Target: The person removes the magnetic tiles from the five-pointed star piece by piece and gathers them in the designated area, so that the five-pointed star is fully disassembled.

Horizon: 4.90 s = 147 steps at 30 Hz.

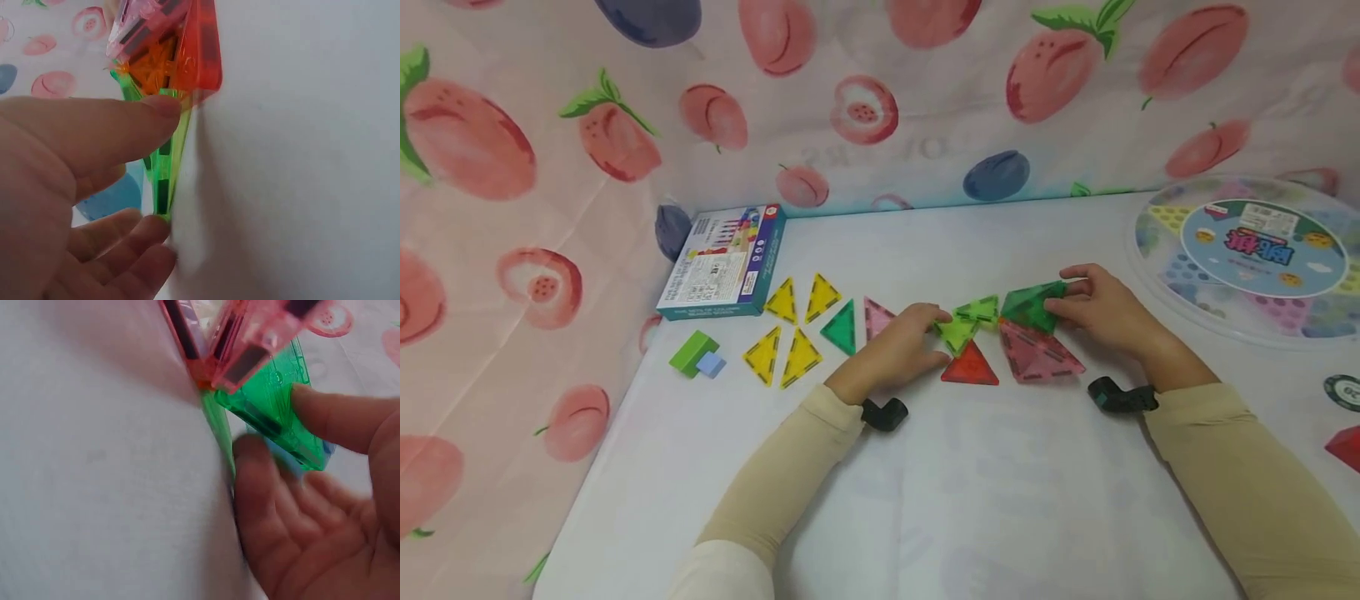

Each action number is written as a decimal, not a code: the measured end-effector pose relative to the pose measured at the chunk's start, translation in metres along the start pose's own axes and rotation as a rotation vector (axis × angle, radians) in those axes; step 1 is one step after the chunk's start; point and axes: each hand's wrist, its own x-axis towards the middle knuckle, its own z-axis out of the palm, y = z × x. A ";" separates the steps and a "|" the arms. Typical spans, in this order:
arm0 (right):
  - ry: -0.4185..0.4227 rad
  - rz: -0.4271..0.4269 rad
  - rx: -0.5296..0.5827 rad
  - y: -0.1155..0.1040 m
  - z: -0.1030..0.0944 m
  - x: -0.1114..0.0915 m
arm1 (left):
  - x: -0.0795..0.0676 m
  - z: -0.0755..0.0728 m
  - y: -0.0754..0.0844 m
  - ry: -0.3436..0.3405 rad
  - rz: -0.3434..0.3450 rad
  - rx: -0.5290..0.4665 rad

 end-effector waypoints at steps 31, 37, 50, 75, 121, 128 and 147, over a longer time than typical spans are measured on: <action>-0.176 -0.103 -0.104 -0.009 -0.014 -0.012 | 0.008 0.002 0.002 0.001 0.025 -0.055; -0.056 0.083 -0.095 -0.005 -0.016 -0.006 | 0.002 0.003 0.010 -0.051 -0.006 -0.090; 0.034 0.056 0.125 0.001 -0.009 -0.001 | -0.003 -0.001 0.017 -0.128 0.023 -0.159; -0.024 -0.051 0.055 0.001 -0.003 -0.001 | 0.070 -0.005 0.011 0.019 -0.007 -0.383; -0.031 -0.027 -0.041 0.004 -0.001 0.000 | 0.026 0.010 0.012 0.264 0.066 -0.027; -0.037 -0.015 -0.044 0.004 0.001 0.002 | 0.018 0.000 -0.002 0.209 -0.071 -0.030; -0.029 -0.018 -0.079 0.003 0.000 0.000 | -0.065 -0.054 -0.036 0.172 -0.187 -0.309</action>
